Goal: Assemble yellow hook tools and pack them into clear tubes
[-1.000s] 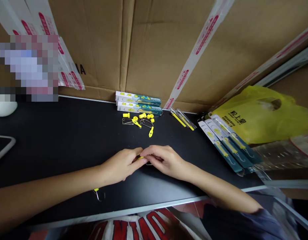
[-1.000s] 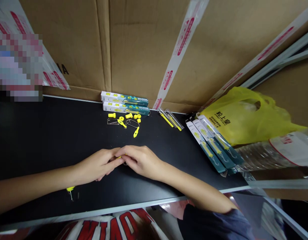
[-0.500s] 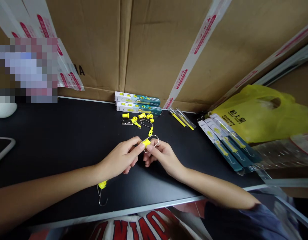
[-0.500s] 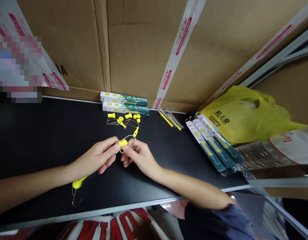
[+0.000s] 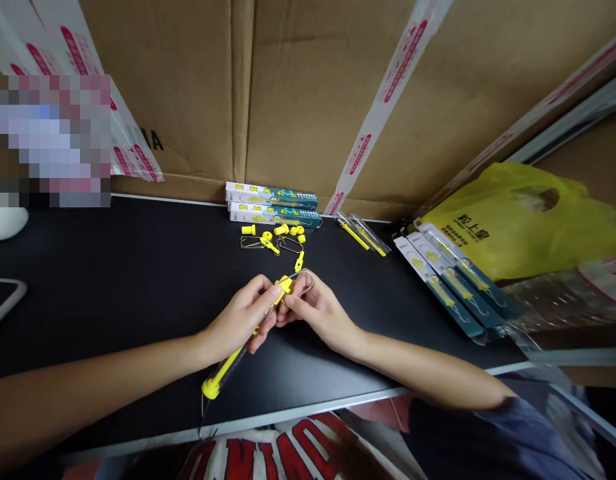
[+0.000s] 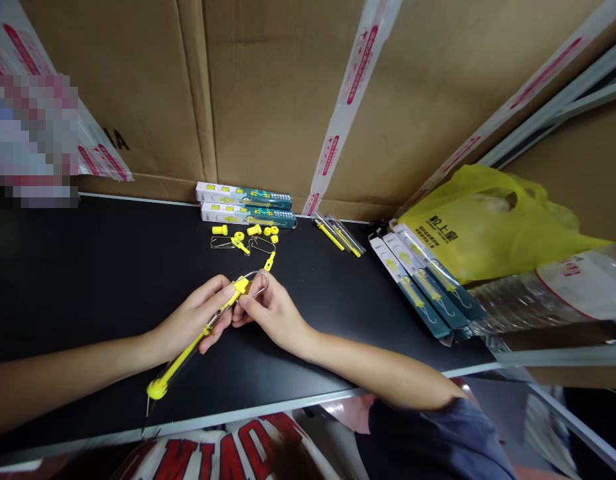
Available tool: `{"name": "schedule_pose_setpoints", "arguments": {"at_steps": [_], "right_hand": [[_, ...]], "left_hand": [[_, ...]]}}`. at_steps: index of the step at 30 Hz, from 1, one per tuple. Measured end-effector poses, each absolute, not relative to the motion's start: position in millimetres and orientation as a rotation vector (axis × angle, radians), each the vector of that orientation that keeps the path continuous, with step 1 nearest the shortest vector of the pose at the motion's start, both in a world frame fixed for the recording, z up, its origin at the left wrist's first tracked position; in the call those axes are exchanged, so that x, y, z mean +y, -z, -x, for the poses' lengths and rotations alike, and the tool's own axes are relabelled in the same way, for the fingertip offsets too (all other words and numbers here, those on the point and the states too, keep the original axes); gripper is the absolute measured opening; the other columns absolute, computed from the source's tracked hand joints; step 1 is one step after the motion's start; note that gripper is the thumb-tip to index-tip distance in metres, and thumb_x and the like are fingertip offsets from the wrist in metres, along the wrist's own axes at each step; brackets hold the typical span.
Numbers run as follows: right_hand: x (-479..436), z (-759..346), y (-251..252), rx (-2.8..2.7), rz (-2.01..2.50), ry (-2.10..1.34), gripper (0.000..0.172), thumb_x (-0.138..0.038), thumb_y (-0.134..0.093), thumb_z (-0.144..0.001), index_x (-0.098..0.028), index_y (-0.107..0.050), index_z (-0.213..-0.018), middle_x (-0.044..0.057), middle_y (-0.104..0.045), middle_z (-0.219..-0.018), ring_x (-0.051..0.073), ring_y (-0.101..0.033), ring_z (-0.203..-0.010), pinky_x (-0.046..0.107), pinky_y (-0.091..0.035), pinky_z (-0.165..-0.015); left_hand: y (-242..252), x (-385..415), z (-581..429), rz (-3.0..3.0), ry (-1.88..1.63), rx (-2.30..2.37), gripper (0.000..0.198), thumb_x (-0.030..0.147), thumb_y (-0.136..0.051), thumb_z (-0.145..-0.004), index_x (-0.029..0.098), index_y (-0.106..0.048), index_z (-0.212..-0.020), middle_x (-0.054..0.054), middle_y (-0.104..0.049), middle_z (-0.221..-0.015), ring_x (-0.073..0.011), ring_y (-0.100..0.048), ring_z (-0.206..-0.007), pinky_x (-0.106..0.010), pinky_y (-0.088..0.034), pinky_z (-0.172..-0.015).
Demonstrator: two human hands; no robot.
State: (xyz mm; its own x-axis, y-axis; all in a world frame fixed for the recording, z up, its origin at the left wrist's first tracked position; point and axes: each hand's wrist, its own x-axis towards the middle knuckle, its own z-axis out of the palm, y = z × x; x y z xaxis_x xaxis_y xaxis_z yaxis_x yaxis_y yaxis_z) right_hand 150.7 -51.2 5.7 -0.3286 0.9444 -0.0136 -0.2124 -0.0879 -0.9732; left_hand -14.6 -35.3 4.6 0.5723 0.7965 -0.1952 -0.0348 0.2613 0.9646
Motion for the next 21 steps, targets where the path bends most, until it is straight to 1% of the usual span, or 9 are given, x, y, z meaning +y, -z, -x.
{"name": "schedule_pose_setpoints", "arguments": {"at_steps": [6, 12, 21], "right_hand": [[-52.1, -150.6, -5.9, -1.284, 0.893, -1.542, 0.033, -0.037, -0.067, -0.084, -0.020, -0.039, -0.078, -0.007, -0.057, -0.066, 0.007, -0.063, -0.060, 0.022, -0.056, -0.061], [-54.7, -150.9, -8.2, -1.370, 0.921, -1.425, 0.030, -0.035, -0.063, -0.086, -0.021, -0.038, -0.077, -0.007, -0.053, -0.063, 0.008, -0.059, -0.056, 0.022, -0.053, -0.057], [-58.4, -156.3, -4.8, -1.497, 0.989, -1.267, 0.023, -0.029, -0.057, -0.090, -0.021, -0.039, -0.078, -0.005, -0.051, -0.071, 0.008, -0.059, -0.061, 0.023, -0.050, -0.059]], "left_hand": [[-3.9, -38.4, 13.2, -0.950, -0.609, 0.715, 0.034, 0.051, -0.046, -0.091, 0.020, -0.041, -0.078, 0.011, -0.044, -0.044, -0.0028, -0.032, -0.024, -0.011, -0.028, -0.024], [-4.7, -36.1, 13.7, -0.854, -0.547, 0.619, 0.036, 0.051, -0.048, -0.090, 0.018, -0.045, -0.076, 0.010, -0.044, -0.043, -0.0020, -0.030, -0.024, -0.011, -0.031, -0.023], [-3.3, -30.9, 18.3, -0.849, -0.462, 0.532, 0.030, 0.048, -0.046, -0.092, 0.019, -0.047, -0.084, 0.011, -0.044, -0.045, -0.0022, -0.028, -0.023, -0.010, -0.032, -0.022]]}}
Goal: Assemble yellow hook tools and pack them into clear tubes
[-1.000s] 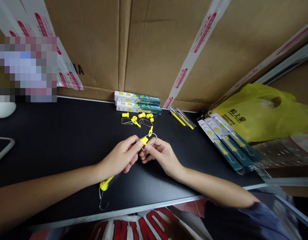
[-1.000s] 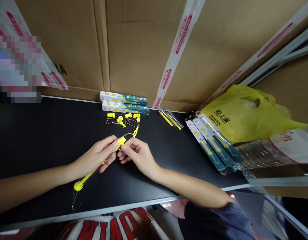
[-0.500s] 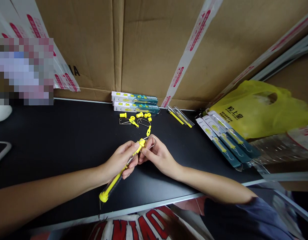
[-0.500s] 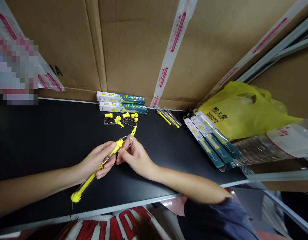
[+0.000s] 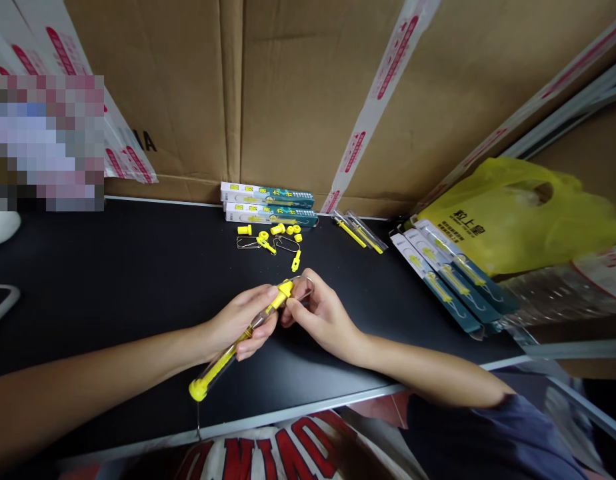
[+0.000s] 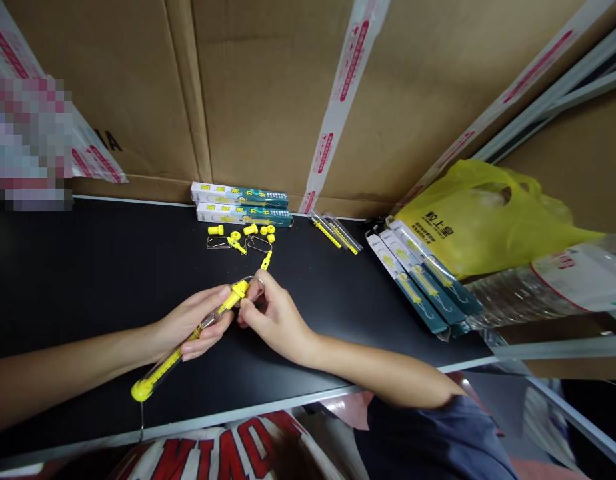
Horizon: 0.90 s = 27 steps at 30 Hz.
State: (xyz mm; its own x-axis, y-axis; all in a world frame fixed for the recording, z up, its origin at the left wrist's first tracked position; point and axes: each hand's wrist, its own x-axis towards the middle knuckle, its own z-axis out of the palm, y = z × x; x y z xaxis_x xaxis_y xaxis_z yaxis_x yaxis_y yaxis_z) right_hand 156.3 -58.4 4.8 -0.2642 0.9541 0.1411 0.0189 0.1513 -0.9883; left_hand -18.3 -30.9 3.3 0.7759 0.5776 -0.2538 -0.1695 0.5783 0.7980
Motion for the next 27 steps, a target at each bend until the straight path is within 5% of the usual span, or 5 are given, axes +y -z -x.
{"name": "schedule_pose_setpoints", "arguments": {"at_steps": [17, 23, 27], "right_hand": [[-37.9, -174.8, -13.0, -1.619, 0.840, -1.419, 0.026, -0.032, -0.059, -0.089, -0.023, -0.043, -0.108, -0.001, -0.054, -0.085, 0.011, -0.057, -0.073, 0.023, -0.052, -0.060], [-35.7, -177.2, -16.3, -1.893, 0.894, -1.337, 0.034, -0.028, -0.068, -0.082, -0.017, -0.055, -0.112, 0.004, -0.058, -0.098, 0.011, -0.057, -0.078, 0.023, -0.052, -0.065], [-25.2, -188.0, -19.1, -1.868, 0.752, -1.586, 0.041, -0.029, -0.065, -0.085, -0.015, -0.053, -0.122, 0.005, -0.062, -0.097, 0.013, -0.061, -0.084, 0.025, -0.053, -0.068]], "left_hand": [[-4.0, -20.5, 27.1, -0.884, -0.350, 0.491, 0.032, 0.049, -0.040, -0.094, 0.019, -0.049, -0.090, 0.009, -0.047, -0.043, -0.0039, -0.026, -0.023, -0.013, -0.033, -0.023], [2.0, -14.0, 28.9, -0.807, -0.096, 0.403, 0.062, 0.058, -0.024, -0.093, 0.016, -0.044, -0.051, 0.006, -0.030, -0.031, -0.0040, -0.021, -0.021, -0.014, -0.024, -0.022], [-1.6, -11.5, 30.7, -0.742, -0.035, 0.322, 0.048, 0.050, -0.036, -0.088, 0.016, -0.045, -0.055, 0.006, -0.031, -0.037, -0.0025, -0.021, -0.025, -0.013, -0.024, -0.025]]}}
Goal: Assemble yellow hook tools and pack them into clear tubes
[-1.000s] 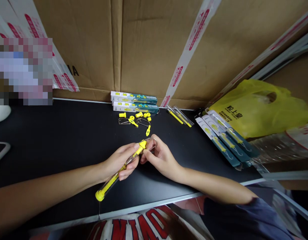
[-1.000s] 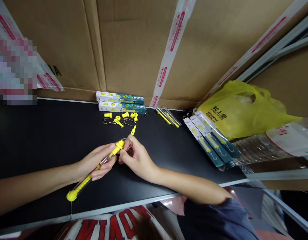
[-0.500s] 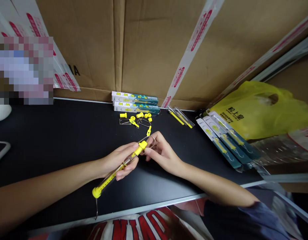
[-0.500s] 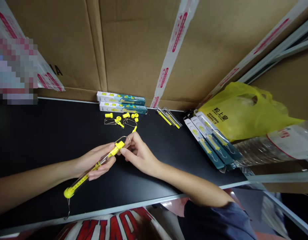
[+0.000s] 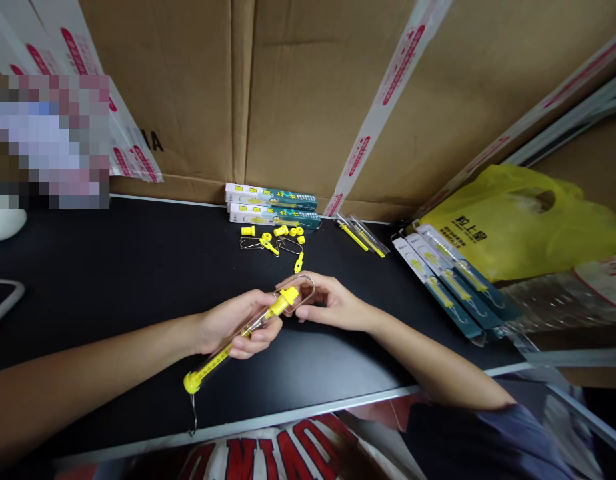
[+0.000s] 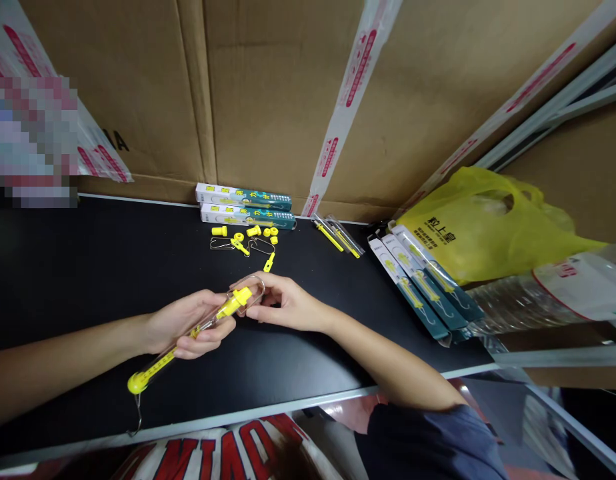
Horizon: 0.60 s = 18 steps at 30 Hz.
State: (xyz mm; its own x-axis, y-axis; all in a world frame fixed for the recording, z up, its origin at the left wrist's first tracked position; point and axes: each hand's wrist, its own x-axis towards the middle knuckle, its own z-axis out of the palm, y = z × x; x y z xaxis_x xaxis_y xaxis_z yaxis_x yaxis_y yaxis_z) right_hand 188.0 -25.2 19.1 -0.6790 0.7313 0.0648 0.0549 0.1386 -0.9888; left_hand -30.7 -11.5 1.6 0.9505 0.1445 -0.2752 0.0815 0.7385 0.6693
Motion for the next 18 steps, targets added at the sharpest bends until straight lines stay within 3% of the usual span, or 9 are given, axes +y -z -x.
{"name": "schedule_pose_setpoints", "arguments": {"at_steps": [3, 5, 9, 14, 18], "right_hand": [[-19.1, -193.4, -18.8, -1.800, 0.628, -1.778, 0.041, -0.032, -0.060, -0.089, -0.013, -0.052, -0.124, 0.007, -0.064, -0.095, 0.014, -0.062, -0.084, 0.026, -0.054, -0.067], [-19.0, -192.9, -17.1, -1.753, 0.649, -1.807, 0.036, -0.031, -0.060, -0.088, -0.014, -0.054, -0.120, 0.006, -0.064, -0.093, 0.012, -0.062, -0.080, 0.024, -0.054, -0.064], [-24.4, -188.4, -15.9, -1.713, 0.727, -1.785, 0.028, -0.026, -0.067, -0.084, -0.014, -0.057, -0.107, 0.002, -0.062, -0.088, 0.010, -0.061, -0.076, 0.020, -0.054, -0.061], [-27.0, -189.4, -20.8, -1.740, 0.778, -1.716, 0.025, -0.028, -0.067, -0.084, -0.013, -0.057, -0.102, 0.002, -0.064, -0.083, 0.009, -0.062, -0.072, 0.024, -0.053, -0.069], [-28.8, -192.2, -20.8, -1.837, 0.793, -1.679, 0.025, -0.031, -0.064, -0.087, -0.014, -0.054, -0.101, 0.004, -0.067, -0.085, 0.011, -0.064, -0.077, 0.028, -0.053, -0.074]], "left_hand": [[-5.9, -14.9, 30.9, -0.735, -0.123, 0.328, 0.017, 0.034, -0.047, -0.084, 0.018, -0.048, -0.079, 0.007, -0.042, -0.048, -0.0024, -0.021, -0.028, -0.012, -0.025, -0.025], [-8.4, -18.8, 30.3, -0.790, -0.179, 0.379, 0.009, 0.027, -0.049, -0.085, 0.021, -0.046, -0.092, 0.009, -0.045, -0.053, -0.0021, -0.023, -0.029, -0.010, -0.025, -0.026], [-10.5, -24.6, 27.9, -0.891, -0.174, 0.457, 0.014, 0.028, -0.055, -0.088, 0.021, -0.044, -0.095, 0.009, -0.043, -0.058, -0.0004, -0.027, -0.033, -0.008, -0.028, -0.028], [-8.5, -27.4, 25.5, -1.017, -0.219, 0.506, 0.030, 0.047, -0.053, -0.089, 0.020, -0.045, -0.098, 0.007, -0.050, -0.065, -0.0035, -0.044, -0.037, -0.016, -0.046, -0.034], [-8.4, -28.7, 27.3, -1.031, -0.138, 0.518, 0.035, 0.054, -0.041, -0.092, 0.020, -0.047, -0.095, 0.011, -0.037, -0.049, -0.0013, -0.024, -0.027, -0.010, -0.032, -0.025]]}}
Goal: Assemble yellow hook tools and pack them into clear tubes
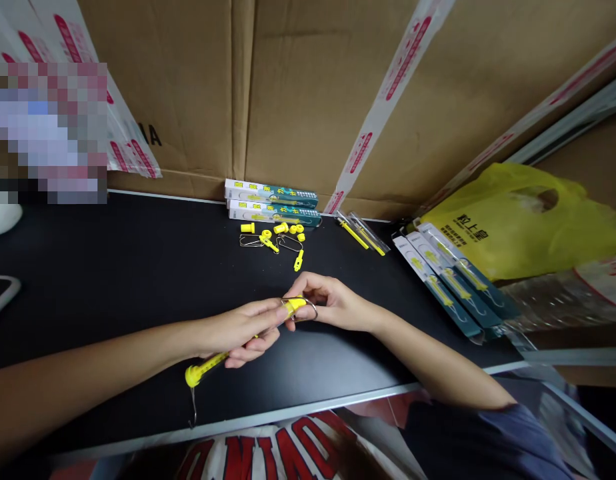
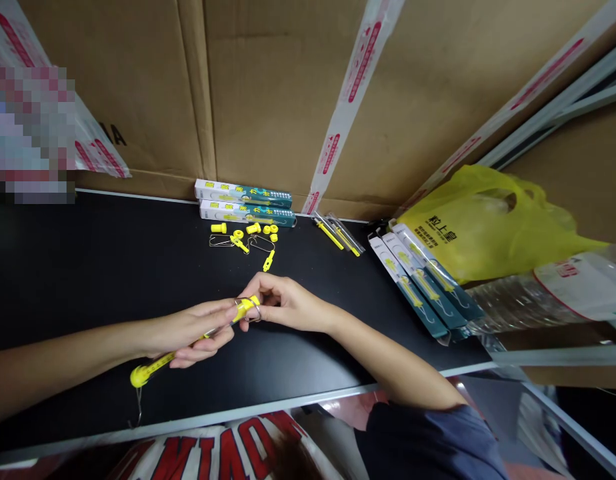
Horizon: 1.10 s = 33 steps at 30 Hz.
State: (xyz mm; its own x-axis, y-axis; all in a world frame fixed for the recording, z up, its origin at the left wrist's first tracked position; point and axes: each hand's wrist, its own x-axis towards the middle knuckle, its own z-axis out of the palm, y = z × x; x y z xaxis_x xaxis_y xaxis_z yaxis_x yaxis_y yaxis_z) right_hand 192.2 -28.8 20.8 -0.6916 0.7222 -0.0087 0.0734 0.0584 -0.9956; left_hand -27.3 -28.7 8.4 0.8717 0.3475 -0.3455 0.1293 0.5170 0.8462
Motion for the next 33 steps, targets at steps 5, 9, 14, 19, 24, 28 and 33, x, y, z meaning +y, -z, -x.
{"name": "schedule_pose_setpoints", "arguments": {"at_steps": [5, 9, 14, 19, 24, 28, 33], "right_hand": [[-31.3, -192.7, -19.5, -1.924, 0.804, -1.524, 0.026, -0.030, -0.066, -0.085, -0.015, -0.055, -0.104, 0.005, -0.063, -0.094, 0.012, -0.065, -0.080, 0.028, -0.054, -0.072], [-31.6, -192.1, -23.7, -2.039, 0.717, -1.379, 0.020, -0.026, -0.064, -0.087, -0.016, -0.057, -0.103, 0.005, -0.062, -0.095, 0.013, -0.064, -0.084, 0.027, -0.054, -0.073], [-31.8, -192.2, -29.6, -2.246, 0.609, -1.061, 0.017, -0.023, -0.062, -0.088, -0.017, -0.059, -0.103, 0.008, -0.065, -0.097, 0.016, -0.062, -0.089, 0.032, -0.052, -0.077], [-30.1, -193.5, -29.8, -2.303, 0.601, -0.949, 0.016, -0.021, -0.062, -0.088, -0.018, -0.059, -0.103, 0.009, -0.065, -0.098, 0.018, -0.062, -0.093, 0.034, -0.052, -0.080], [-32.1, -195.4, -36.3, -2.202, 0.783, -1.114, 0.022, -0.027, -0.059, -0.089, -0.018, -0.055, -0.109, 0.007, -0.063, -0.099, 0.015, -0.063, -0.088, 0.030, -0.054, -0.078], [-33.8, -197.9, -44.1, -2.306, 0.850, -1.076, 0.023, -0.030, -0.059, -0.090, -0.018, -0.054, -0.109, 0.006, -0.064, -0.099, 0.015, -0.063, -0.086, 0.029, -0.052, -0.078], [-33.9, -198.3, -48.1, -2.605, 0.853, -0.809, 0.021, -0.034, -0.051, -0.094, -0.017, -0.054, -0.106, 0.008, -0.063, -0.095, 0.017, -0.057, -0.083, 0.029, -0.046, -0.076]], "left_hand": [[-4.4, -23.8, 30.9, -0.759, -0.004, 0.373, 0.037, 0.058, -0.039, -0.091, 0.021, -0.047, -0.089, 0.011, -0.034, -0.045, -0.0028, -0.016, -0.027, -0.010, -0.026, -0.022], [-1.0, -20.1, 32.7, -0.682, 0.045, 0.295, 0.035, 0.053, -0.036, -0.094, 0.022, -0.049, -0.087, 0.010, -0.035, -0.046, -0.0033, -0.017, -0.027, -0.011, -0.029, -0.023], [-3.5, -22.3, 33.2, -0.665, 0.062, 0.268, 0.035, 0.052, -0.036, -0.094, 0.021, -0.049, -0.085, 0.010, -0.036, -0.046, -0.0035, -0.018, -0.026, -0.011, -0.031, -0.023], [-5.4, -25.1, 29.3, -0.748, -0.017, 0.340, 0.036, 0.056, -0.041, -0.091, 0.021, -0.046, -0.085, 0.011, -0.036, -0.045, -0.0026, -0.018, -0.026, -0.011, -0.030, -0.022], [-6.5, -28.4, 23.9, -1.020, -0.145, 0.472, 0.038, 0.057, -0.047, -0.088, 0.021, -0.039, -0.080, 0.012, -0.035, -0.048, -0.0018, -0.023, -0.026, -0.011, -0.027, -0.022], [-6.8, -33.2, 25.3, -1.244, -0.218, 0.581, 0.034, 0.053, -0.050, -0.088, 0.022, -0.038, -0.085, 0.011, -0.041, -0.055, -0.0018, -0.028, -0.027, -0.012, -0.027, -0.024], [-10.8, -35.8, 28.8, -1.574, -0.233, 0.700, 0.030, 0.050, -0.048, -0.089, 0.021, -0.043, -0.085, 0.008, -0.041, -0.059, -0.0046, -0.034, -0.036, -0.017, -0.026, -0.033]]}}
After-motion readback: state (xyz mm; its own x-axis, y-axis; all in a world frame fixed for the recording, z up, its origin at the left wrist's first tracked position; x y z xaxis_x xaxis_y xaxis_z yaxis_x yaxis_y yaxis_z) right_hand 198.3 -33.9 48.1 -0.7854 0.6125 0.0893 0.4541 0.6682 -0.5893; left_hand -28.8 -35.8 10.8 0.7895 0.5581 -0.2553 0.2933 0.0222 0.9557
